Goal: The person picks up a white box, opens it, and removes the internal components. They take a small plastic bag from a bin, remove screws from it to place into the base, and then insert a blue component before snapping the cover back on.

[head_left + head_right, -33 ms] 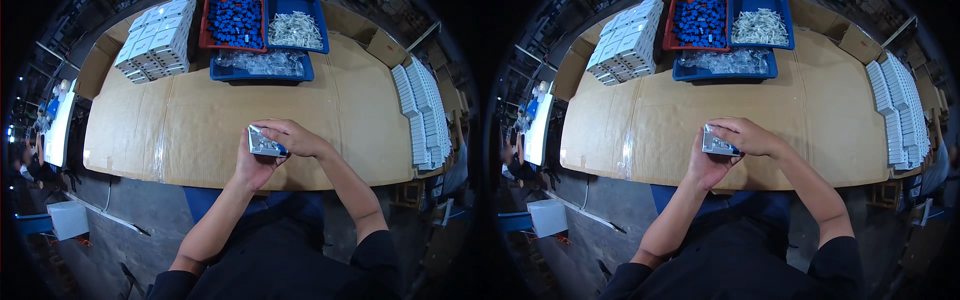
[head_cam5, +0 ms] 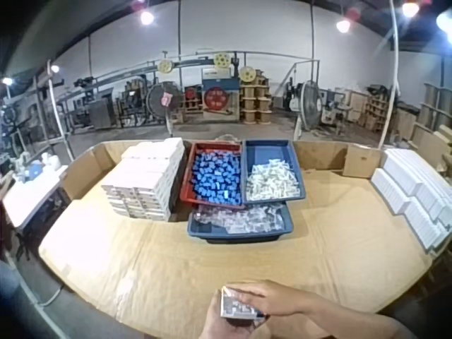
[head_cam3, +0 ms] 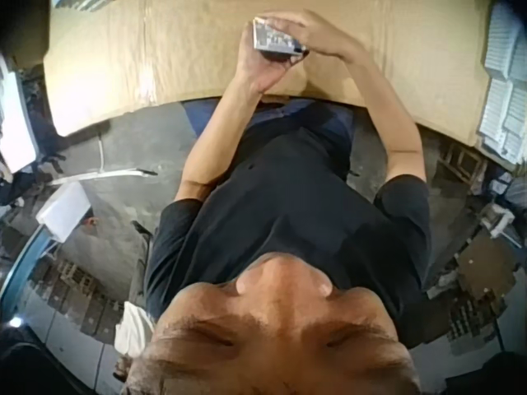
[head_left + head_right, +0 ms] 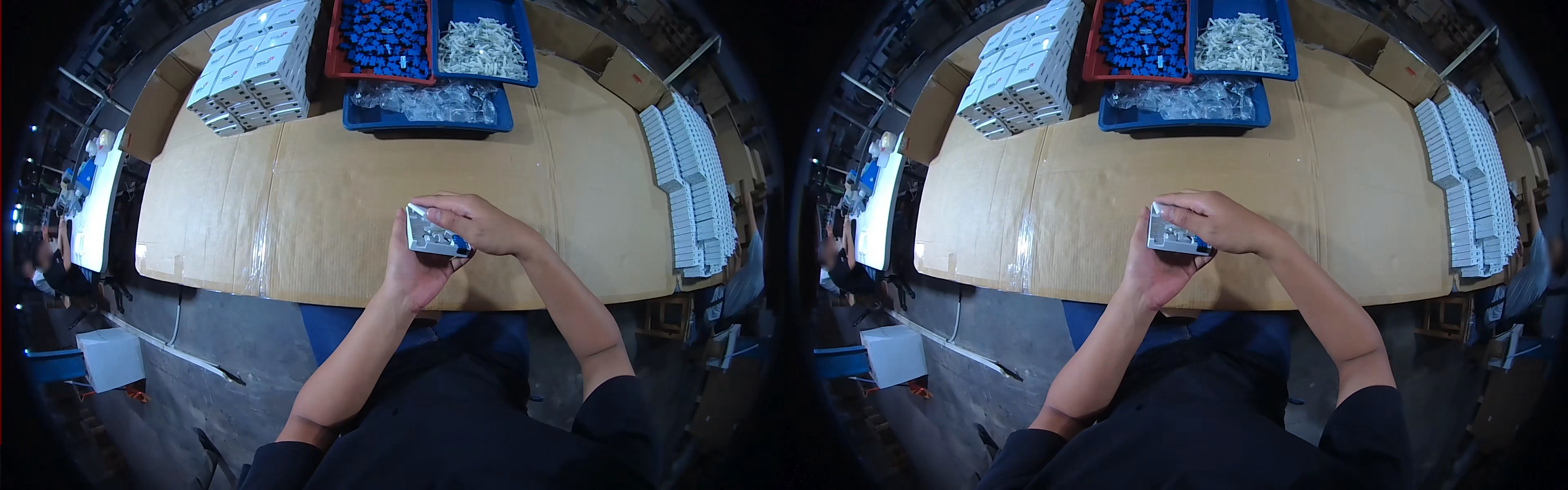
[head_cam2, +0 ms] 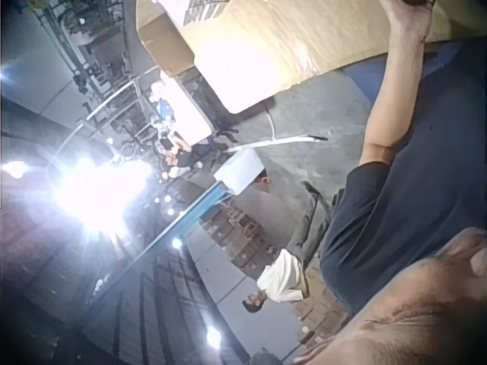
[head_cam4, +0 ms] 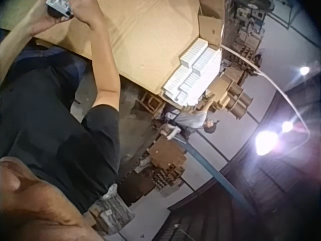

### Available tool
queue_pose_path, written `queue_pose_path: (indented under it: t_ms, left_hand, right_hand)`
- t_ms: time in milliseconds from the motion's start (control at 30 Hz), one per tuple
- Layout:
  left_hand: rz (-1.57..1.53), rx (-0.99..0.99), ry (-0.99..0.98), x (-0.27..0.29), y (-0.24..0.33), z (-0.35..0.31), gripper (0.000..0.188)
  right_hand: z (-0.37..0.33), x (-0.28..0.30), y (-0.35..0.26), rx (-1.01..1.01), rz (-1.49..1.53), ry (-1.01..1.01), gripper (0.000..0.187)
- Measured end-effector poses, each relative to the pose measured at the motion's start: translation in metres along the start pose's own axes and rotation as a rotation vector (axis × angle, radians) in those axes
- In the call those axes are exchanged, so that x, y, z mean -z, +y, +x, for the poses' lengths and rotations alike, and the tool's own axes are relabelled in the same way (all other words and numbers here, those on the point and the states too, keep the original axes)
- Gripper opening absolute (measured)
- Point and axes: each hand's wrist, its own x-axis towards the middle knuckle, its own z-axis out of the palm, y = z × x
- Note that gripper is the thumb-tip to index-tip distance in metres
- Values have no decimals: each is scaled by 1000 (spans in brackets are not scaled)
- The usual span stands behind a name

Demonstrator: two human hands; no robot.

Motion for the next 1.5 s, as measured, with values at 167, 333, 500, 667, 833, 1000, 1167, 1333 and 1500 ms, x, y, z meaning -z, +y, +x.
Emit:
queue_pose_path:
  t_ms: [167,333,500,667,833,1000,1167,1333,1500]
  left_hand:
    - [-111,21,-11,8,-1,3,60]
    - [-167,79,-122,9,1,5,60]
    - [-109,41,-37,-2,2,5,66]
    - [-44,74,-80,0,5,12,62]
    - [-94,74,-69,6,10,19,61]
    - [-111,34,-120,-14,21,19,61]
    - [-18,18,-73,-17,23,23,61]
    - [-17,41,-113,-5,26,34,64]
    - [44,66,59,-19,27,32,66]
  right_hand:
    - [0,8,-15,-87,19,-70,58]
    - [4,17,-14,-101,34,-135,57]
    - [10,19,0,-78,44,-109,55]
    - [12,17,-8,-99,-11,-92,52]
    - [11,21,-16,-72,27,-22,53]
    - [11,37,-34,-153,104,-8,56]
    - [18,36,-14,-29,93,-31,59]
    - [20,32,-16,-56,107,28,57]
    - [17,27,-4,-2,26,62,55]
